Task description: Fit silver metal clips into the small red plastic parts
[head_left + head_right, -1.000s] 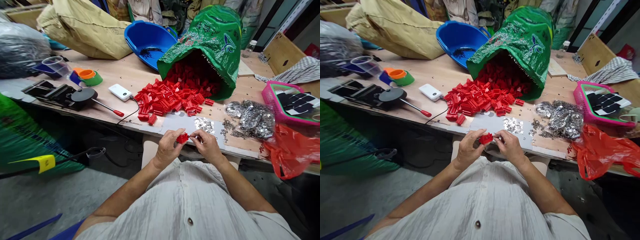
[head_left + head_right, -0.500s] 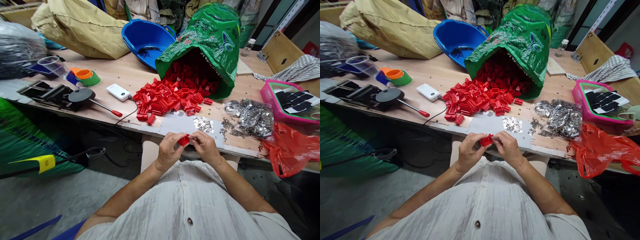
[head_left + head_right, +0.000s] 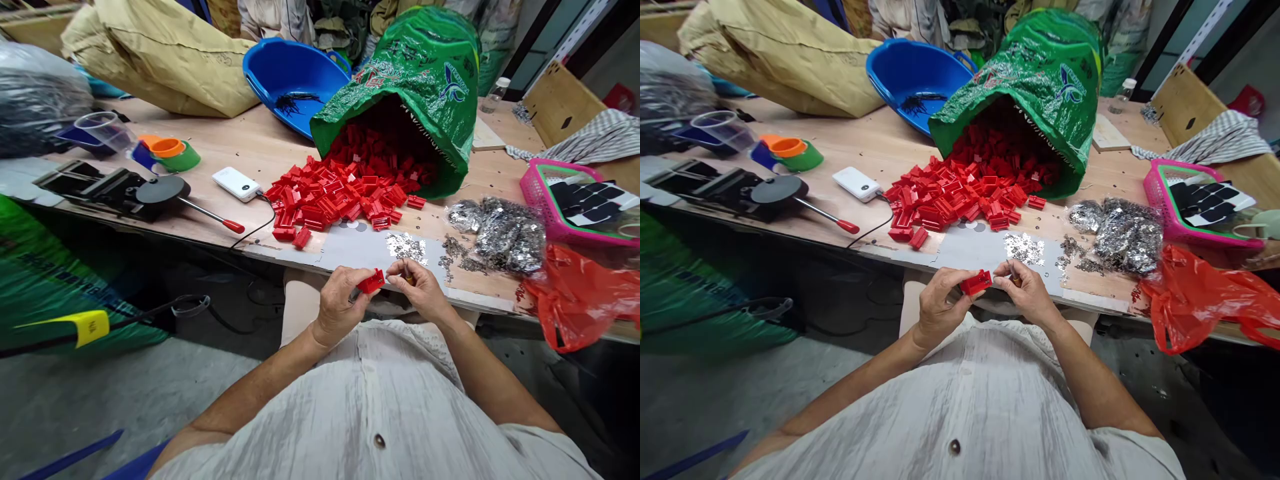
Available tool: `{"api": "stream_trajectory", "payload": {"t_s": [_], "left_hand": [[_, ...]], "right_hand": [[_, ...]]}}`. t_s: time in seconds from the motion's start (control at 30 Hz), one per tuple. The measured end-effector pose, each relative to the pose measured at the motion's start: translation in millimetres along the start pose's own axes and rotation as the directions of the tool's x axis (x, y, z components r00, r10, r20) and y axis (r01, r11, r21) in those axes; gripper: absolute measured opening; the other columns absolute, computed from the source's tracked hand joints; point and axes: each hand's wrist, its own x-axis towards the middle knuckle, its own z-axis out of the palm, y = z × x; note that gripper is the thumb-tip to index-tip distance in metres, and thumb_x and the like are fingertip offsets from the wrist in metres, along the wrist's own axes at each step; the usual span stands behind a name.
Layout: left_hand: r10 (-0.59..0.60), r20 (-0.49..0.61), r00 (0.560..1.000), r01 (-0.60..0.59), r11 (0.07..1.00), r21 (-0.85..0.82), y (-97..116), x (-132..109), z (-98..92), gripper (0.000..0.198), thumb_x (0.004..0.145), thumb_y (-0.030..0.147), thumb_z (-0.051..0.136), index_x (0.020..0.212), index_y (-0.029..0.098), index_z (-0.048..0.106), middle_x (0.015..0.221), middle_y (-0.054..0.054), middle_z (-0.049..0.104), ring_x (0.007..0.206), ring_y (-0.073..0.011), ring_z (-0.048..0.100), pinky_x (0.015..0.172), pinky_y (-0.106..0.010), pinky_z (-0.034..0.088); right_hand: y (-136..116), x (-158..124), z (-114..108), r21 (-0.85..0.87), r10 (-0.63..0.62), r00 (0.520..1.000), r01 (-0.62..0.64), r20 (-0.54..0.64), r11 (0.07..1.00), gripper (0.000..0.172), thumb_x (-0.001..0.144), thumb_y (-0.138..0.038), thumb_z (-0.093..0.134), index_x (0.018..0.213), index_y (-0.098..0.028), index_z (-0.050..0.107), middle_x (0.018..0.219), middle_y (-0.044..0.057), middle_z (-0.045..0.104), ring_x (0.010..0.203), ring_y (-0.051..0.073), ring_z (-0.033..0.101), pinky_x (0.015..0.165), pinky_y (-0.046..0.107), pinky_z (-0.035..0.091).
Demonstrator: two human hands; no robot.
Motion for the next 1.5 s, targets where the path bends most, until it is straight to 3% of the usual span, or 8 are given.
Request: {"api": "stream_trajectory", "payload": {"t_s": [0.33, 0.6, 0.97, 1.1, 1.17, 1.23, 1.3, 1.5], "left_hand": [[0.016, 0.106, 0.994, 0.002, 0.985, -0.172, 2.5, -8.9, 9.2, 0.018, 0.084, 0.015, 0.068, 0.1, 0.023, 0.065, 0.095, -0.004, 0.075, 0.089, -0.0169, 0.071, 0.083, -0.032, 0.057], [-0.154, 0.234, 0.96, 0.225, 0.922, -0.315, -0.3, -18.3, 10.7, 0.018, 0.077, 0.018, 0.075, 0.093, 0.02, 0.067, 0.094, -0.007, 0.075, 0.089, -0.0192, 0.072, 0.078, -0.032, 0.059], [-0.252, 0.306, 0.918, 0.387, 0.733, -0.559, -14.5, -29.5, 14.8, 0.021, 0.07, 0.019, 0.082, 0.084, 0.019, 0.066, 0.095, -0.008, 0.075, 0.088, -0.0204, 0.072, 0.078, -0.033, 0.059], [-0.403, 0.352, 0.844, 0.528, 0.517, -0.673, -17.8, -28.2, 16.2, 0.026, 0.067, 0.015, 0.083, 0.084, 0.018, 0.065, 0.096, -0.006, 0.074, 0.089, -0.0191, 0.071, 0.081, -0.033, 0.059], [-0.469, 0.369, 0.802, 0.569, 0.416, -0.709, -18.9, -25.9, 16.1, 0.027, 0.066, 0.014, 0.083, 0.085, 0.018, 0.064, 0.096, -0.005, 0.073, 0.091, -0.0183, 0.071, 0.082, -0.033, 0.059], [-0.525, 0.38, 0.762, 0.6, 0.351, -0.718, -20.1, -24.2, 15.6, 0.03, 0.065, 0.013, 0.083, 0.087, 0.018, 0.064, 0.095, -0.004, 0.072, 0.091, -0.0181, 0.07, 0.082, -0.033, 0.059], [-0.558, 0.392, 0.732, 0.626, 0.321, -0.711, -21.1, -23.8, 15.1, 0.032, 0.065, 0.013, 0.083, 0.09, 0.019, 0.064, 0.096, -0.003, 0.071, 0.091, -0.0174, 0.07, 0.082, -0.033, 0.058], [-0.567, 0.413, 0.712, 0.652, 0.318, -0.688, -23.4, -26.6, 14.6, 0.033, 0.068, 0.016, 0.082, 0.095, 0.02, 0.064, 0.098, -0.004, 0.071, 0.091, -0.0167, 0.069, 0.085, -0.033, 0.058]], "right_hand": [[6.4, 1.6, 0.8, 0.143, 0.065, 0.98, -0.093, 0.19, 0.985, 0.037, 0.08, -0.046, 0.07, 0.078, -0.021, 0.043, 0.073, -0.005, 0.042, 0.062, 0.01, 0.035, 0.056, 0.024, 0.03], [22.5, -16.5, -1.3, 0.323, 0.19, 0.932, -0.291, 0.309, 0.901, 0.043, 0.076, -0.048, 0.075, 0.091, -0.021, 0.044, 0.081, -0.004, 0.048, 0.065, 0.008, 0.041, 0.056, 0.02, 0.032], [26.4, -26.3, 3.0, 0.5, 0.273, 0.875, -0.458, 0.4, 0.735, 0.048, 0.064, -0.042, 0.082, 0.09, -0.022, 0.047, 0.064, -0.01, 0.04, 0.047, 0.004, 0.03, 0.044, 0.018, 0.024], [20.5, -18.3, -14.4, 0.226, 0.216, 0.897, -0.318, 0.385, 0.921, 0.044, 0.078, -0.044, 0.071, 0.112, -0.024, 0.052, 0.091, -0.001, 0.062, 0.06, 0.009, 0.049, 0.052, 0.021, 0.037], [21.4, -8.1, -29.8, -0.095, 0.143, 0.978, -0.129, 0.152, 0.987, 0.029, 0.086, -0.037, 0.062, 0.111, -0.022, 0.056, 0.102, 0.004, 0.064, 0.075, 0.014, 0.057, 0.065, 0.026, 0.045], [25.2, 3.7, -45.1, -0.506, 0.005, 0.995, -0.052, -0.095, 0.861, 0.014, 0.089, -0.023, 0.057, 0.102, -0.02, 0.062, 0.101, 0.006, 0.065, 0.09, 0.019, 0.059, 0.079, 0.032, 0.045], [29.4, 14.1, -56.5, -0.728, -0.047, 0.988, -0.076, -0.146, 0.681, 0.014, 0.089, -0.017, 0.055, 0.1, -0.02, 0.065, 0.102, 0.008, 0.065, 0.094, 0.021, 0.059, 0.083, 0.034, 0.044], [30.1, 30.7, -62.7, -0.866, -0.007, 0.997, -0.058, -0.071, 0.496, 0.011, 0.091, -0.021, 0.057, 0.092, -0.023, 0.068, 0.097, 0.005, 0.066, 0.086, 0.02, 0.061, 0.076, 0.03, 0.043]]}}
